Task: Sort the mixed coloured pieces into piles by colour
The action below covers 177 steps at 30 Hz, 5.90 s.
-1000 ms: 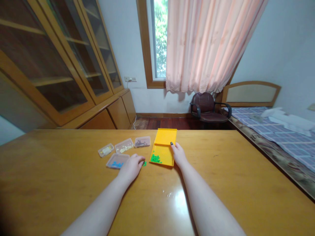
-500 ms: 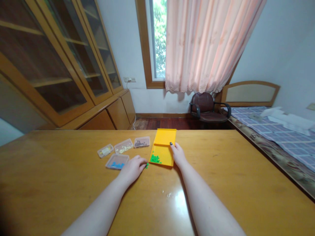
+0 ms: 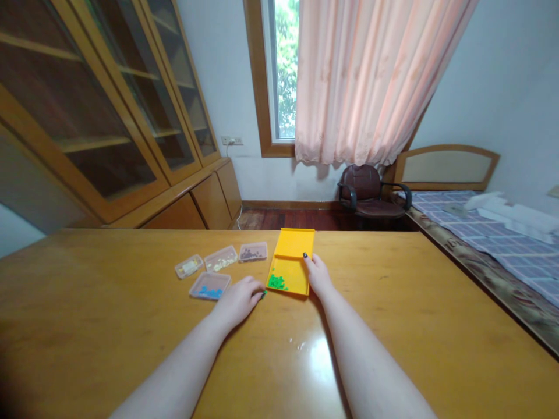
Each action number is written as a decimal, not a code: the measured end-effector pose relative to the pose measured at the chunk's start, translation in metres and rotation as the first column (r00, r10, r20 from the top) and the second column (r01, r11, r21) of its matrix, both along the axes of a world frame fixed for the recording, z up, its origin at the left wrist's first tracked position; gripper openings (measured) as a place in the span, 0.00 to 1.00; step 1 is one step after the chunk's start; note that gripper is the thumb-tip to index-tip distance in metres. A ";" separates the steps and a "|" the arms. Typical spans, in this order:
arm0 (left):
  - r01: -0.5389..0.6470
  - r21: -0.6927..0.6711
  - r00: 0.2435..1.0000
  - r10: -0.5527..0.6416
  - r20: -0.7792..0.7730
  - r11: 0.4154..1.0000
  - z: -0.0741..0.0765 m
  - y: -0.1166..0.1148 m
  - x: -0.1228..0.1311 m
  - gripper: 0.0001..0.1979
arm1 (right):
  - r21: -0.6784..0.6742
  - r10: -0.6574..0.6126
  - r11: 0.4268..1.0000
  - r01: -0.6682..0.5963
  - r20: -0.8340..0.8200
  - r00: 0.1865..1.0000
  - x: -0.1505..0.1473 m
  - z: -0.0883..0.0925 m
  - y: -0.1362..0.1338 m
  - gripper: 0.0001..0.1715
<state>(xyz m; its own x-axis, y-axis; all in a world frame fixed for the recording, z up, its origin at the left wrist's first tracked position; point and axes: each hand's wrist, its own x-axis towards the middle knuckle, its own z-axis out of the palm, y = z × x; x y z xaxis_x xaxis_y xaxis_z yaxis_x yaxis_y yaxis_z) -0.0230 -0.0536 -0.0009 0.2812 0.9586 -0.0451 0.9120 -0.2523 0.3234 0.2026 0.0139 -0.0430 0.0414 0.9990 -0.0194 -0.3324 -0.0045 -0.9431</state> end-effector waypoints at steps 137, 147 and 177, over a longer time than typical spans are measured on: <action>-0.060 0.025 0.992 0.062 -0.107 0.998 0.002 0.002 -0.005 0.09 | -0.013 -0.003 1.000 0.004 0.046 0.999 -0.001 0.002 0.000 0.26; -0.091 0.138 0.996 0.093 -0.010 0.986 0.000 0.004 -0.003 0.09 | 0.005 0.019 1.000 -0.019 0.012 1.000 -0.002 0.000 0.000 0.25; 0.003 -0.101 0.623 0.077 0.778 0.995 -0.034 0.017 0.012 0.34 | 0.057 0.177 0.983 -0.175 -0.038 0.983 -0.003 0.007 -0.004 0.26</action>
